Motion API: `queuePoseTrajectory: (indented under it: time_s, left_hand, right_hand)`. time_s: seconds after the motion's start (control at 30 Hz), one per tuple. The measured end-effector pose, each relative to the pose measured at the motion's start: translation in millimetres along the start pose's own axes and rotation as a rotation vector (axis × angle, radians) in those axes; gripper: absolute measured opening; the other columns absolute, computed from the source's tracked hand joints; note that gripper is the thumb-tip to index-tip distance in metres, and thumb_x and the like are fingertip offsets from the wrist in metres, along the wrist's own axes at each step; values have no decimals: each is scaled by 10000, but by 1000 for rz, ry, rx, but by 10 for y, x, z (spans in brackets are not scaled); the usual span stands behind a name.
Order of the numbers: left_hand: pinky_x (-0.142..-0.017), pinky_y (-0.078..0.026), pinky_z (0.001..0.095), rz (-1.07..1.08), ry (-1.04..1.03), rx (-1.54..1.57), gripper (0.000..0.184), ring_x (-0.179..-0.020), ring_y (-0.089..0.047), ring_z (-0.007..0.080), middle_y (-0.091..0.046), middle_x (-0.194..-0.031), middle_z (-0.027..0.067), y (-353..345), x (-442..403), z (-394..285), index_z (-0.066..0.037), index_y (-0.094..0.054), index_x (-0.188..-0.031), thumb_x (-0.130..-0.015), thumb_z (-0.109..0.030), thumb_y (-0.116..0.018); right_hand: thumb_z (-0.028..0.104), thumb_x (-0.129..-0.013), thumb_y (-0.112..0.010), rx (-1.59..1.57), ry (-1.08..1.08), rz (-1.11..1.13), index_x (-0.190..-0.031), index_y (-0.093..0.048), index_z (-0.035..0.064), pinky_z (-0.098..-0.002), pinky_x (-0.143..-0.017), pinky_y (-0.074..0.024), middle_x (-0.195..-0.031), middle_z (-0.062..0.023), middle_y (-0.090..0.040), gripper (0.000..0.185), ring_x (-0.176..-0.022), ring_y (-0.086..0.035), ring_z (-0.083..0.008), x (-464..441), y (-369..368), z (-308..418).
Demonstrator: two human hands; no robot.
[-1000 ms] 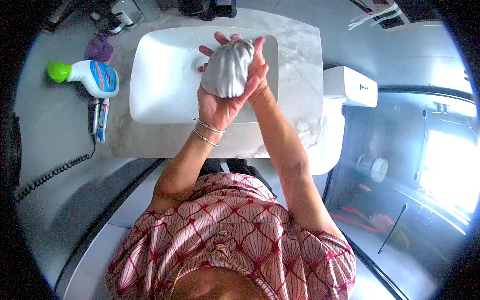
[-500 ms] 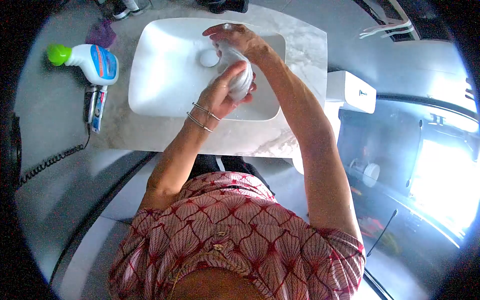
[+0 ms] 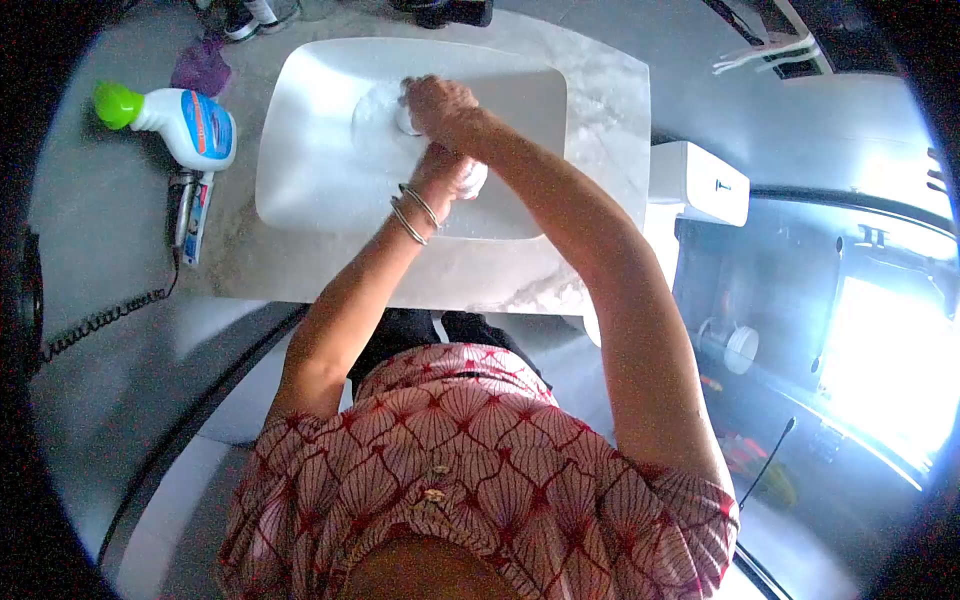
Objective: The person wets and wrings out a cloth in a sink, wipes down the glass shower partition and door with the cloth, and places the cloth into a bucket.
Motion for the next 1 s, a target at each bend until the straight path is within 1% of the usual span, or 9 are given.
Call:
queuePoseTrajectory:
  time_s: [0.07, 0.1, 0.17, 0.27, 0.53, 0.67, 0.8, 0.87, 1.0]
  left_hand:
    - [-607, -481, 401, 55, 323, 406, 231, -699, -604, 219, -591, -774, 80, -123, 349, -118, -98, -535, -937, -809, -277, -607]
    - [-607, -481, 401, 58, 316, 398, 231, -699, -604, 219, -591, -774, 80, -112, 375, -133, -98, -535, -937, -809, -277, -607]
    - [-613, -472, 397, 194, 344, 871, 234, -726, -605, 234, -586, -793, 75, -253, 453, -182, -99, -538, -928, -823, -306, -569]
    - [-656, -435, 366, 271, 283, 1209, 353, -770, -545, 224, -550, -853, 93, -492, 564, -527, -26, -512, -969, -832, -351, -503]
    - [-681, -445, 350, 680, 179, 1740, 474, -826, -515, 217, -527, -932, 139, -938, 793, -1101, -23, -468, -1131, -836, -394, -481]
    - [-552, -460, 362, 510, 226, 1660, 394, -949, -572, 295, -572, -1078, 148, -857, 898, -1193, -85, -493, -1149, -856, -347, -456]
    - [-538, -442, 338, 543, 289, 1375, 359, -917, -570, 279, -575, -1023, 139, -950, 898, -1195, -35, -480, -1103, -845, -284, -498]
    - [-532, -436, 336, 600, 266, 1358, 331, -867, -561, 260, -568, -988, 127, -942, 772, -1107, -30, -474, -1082, -842, -254, -515]
    - [-516, -404, 300, 575, 266, 1217, 258, -711, -494, 186, -525, -875, 74, -886, 717, -1050, -54, -470, -1011, -834, -213, -571]
  right_hand:
    - [204, -774, -581, -273, 20, -137, -1340, -314, 105, -400, -964, -370, -1234, -212, -457, 634, -1115, -485, -312, 239, 219, -40]
    - [204, -774, -581, -272, 21, -148, -1340, -314, 105, -400, -964, -370, -1234, -212, -457, 634, -1115, -485, -312, 340, 331, -84]
    - [297, -791, -609, -1250, 168, -21, -1373, -269, 111, -412, -990, -342, -1323, -176, -379, 699, -1184, -420, -299, 520, 427, -113]
    - [455, -870, -477, -1650, 129, -199, -1389, -227, 133, -362, -991, -339, -1373, -129, -336, 660, -1240, -358, -246, 641, 289, -494]
    - [590, -852, -373, -2662, 519, -241, -1274, -408, 199, -548, -950, -356, -1290, -94, -413, 576, -1180, -393, -349, 958, 448, 110]
    - [521, -867, -433, -2379, 697, -377, -943, -514, 141, -466, -821, -486, -1022, -44, -497, 396, -1008, -521, -259, 1148, 697, -164]
    - [414, -864, -526, -2498, 878, -38, -896, -502, 145, -343, -646, -485, -902, 1, -472, 272, -765, -493, -128, 1136, 1009, -110]
    - [395, -840, -583, -2264, 465, -140, -806, -467, 117, -236, -551, -410, -747, 27, -394, 303, -608, -385, -67, 1049, 911, -188]
    - [367, -849, -575, -2011, 123, -153, -850, -488, 91, -223, -449, -364, -658, 38, -394, 289, -498, -354, -57, 895, 770, -305]
Point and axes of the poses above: each hand's wrist, its own x-axis away from the middle knuckle, its own y-axis out of the back of the hand, z = x × y, the point moved 9 cm from there along -x, towards the middle knuckle
